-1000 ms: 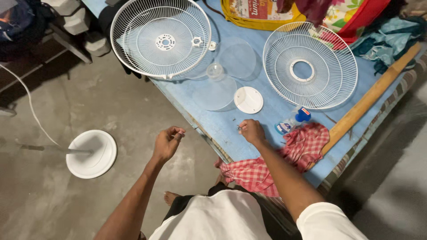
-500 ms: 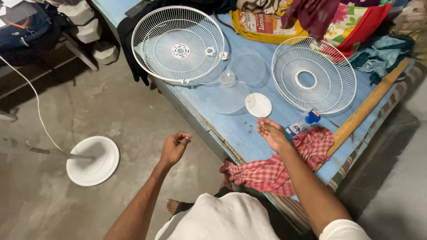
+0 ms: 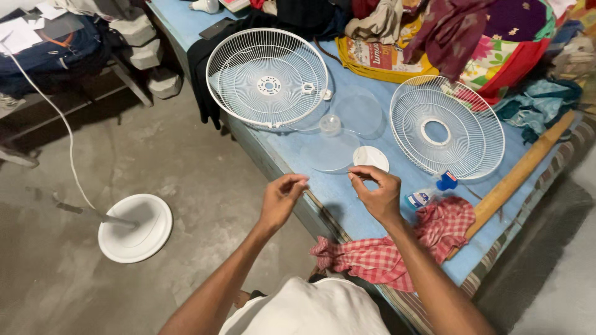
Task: The person assembles a standing fan by attaching the motor housing to the stand, inserting the fan blade hub, and securing it with a screwdriver. The person uses a cloth to wipe parts and a screwdriver to tighten the assembly.
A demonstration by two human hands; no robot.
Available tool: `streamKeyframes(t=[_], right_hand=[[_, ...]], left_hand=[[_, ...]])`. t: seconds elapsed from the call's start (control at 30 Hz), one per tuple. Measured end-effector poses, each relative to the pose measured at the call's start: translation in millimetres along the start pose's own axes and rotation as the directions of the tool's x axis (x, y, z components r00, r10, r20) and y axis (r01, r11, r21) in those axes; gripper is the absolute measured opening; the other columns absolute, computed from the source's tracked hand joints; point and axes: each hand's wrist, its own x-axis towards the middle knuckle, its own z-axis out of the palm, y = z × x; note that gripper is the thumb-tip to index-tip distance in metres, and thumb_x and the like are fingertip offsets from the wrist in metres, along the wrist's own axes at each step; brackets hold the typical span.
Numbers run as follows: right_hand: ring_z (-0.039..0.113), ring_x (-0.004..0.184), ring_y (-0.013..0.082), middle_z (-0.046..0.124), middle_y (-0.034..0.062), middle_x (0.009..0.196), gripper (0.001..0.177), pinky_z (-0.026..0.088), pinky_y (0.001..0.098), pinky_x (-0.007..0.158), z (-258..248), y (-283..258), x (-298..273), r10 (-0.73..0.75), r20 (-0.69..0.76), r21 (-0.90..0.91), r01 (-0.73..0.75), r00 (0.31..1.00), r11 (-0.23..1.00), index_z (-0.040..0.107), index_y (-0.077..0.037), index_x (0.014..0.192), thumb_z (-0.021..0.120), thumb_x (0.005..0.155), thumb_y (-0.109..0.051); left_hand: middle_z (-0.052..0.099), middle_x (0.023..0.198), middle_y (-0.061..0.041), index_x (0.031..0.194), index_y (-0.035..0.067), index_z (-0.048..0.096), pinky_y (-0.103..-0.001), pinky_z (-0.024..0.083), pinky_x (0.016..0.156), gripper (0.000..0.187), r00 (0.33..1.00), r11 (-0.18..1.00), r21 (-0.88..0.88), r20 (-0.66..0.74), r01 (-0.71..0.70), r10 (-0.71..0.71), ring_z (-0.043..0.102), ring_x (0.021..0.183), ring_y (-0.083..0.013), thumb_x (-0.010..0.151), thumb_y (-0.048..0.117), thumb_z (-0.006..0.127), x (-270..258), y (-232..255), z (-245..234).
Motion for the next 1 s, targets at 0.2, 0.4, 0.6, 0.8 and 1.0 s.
streamKeyframes(t=[0.2,0.4,0.6,0.8,1.0], right_hand=[[0.076,0.084,0.0160,0.077,0.0091,0.097,0.018,0.060,0.0276,0.076,-1,-69,29,-0.218,0.076,-0.066,0.223,0.973,0.973,0.075,-0.001,0.103,0.079,0.085,0.001],[0.076,0.083,0.0155,0.077,0.0077,0.093,0.016,0.060,0.0278,0.075,-11,-64,32,-0.208,0.060,-0.048,0.211,0.976,0.976,0.076,-0.002,0.101,0.083,0.087,-0.004],[0.075,0.081,0.0136,0.078,0.0076,0.092,0.014,0.060,0.0265,0.073,-29,-37,22,-0.102,0.065,-0.001,0.102,0.993,0.995,0.077,-0.002,0.101,0.080,0.088,-0.005],[0.074,0.077,0.0099,0.078,0.0056,0.085,0.015,0.059,0.0233,0.072,-56,17,5,0.097,0.090,0.088,-0.105,0.991,0.991,0.076,-0.001,0.101,0.071,0.098,-0.015],[0.065,0.073,0.0074,0.074,0.0039,0.088,0.026,0.054,0.0228,0.067,-81,94,-20,0.400,-0.006,0.269,-0.384,0.916,0.883,0.072,-0.002,0.116,0.064,0.100,-0.020]], left_hand=[[0.071,0.088,-0.002,0.112,0.001,0.074,-0.024,0.051,0.070,0.021,0.995,0.998,-0.041,0.086,-0.056,0.059,0.063,0.080,-0.0072,0.098,0.015,0.069,21,54,44],[0.073,0.089,-0.001,0.105,-0.001,0.075,-0.023,0.051,0.071,0.019,0.989,0.994,-0.055,0.106,-0.095,0.101,0.063,0.080,-0.0060,0.099,0.016,0.068,27,58,64],[0.073,0.089,-0.002,0.101,0.001,0.072,-0.024,0.051,0.070,0.019,0.994,1.000,-0.011,0.111,-0.019,0.020,0.063,0.078,-0.0070,0.099,0.019,0.066,32,41,89],[0.075,0.090,-0.004,0.098,0.003,0.071,-0.026,0.052,0.071,0.022,0.979,0.996,0.058,0.187,0.067,-0.077,0.064,0.077,-0.0076,0.101,0.024,0.064,41,18,127],[0.076,0.094,-0.005,0.098,0.004,0.071,-0.029,0.052,0.069,0.026,0.946,0.943,0.076,0.013,0.323,-0.325,0.064,0.074,-0.0099,0.100,0.029,0.062,51,-8,134]])
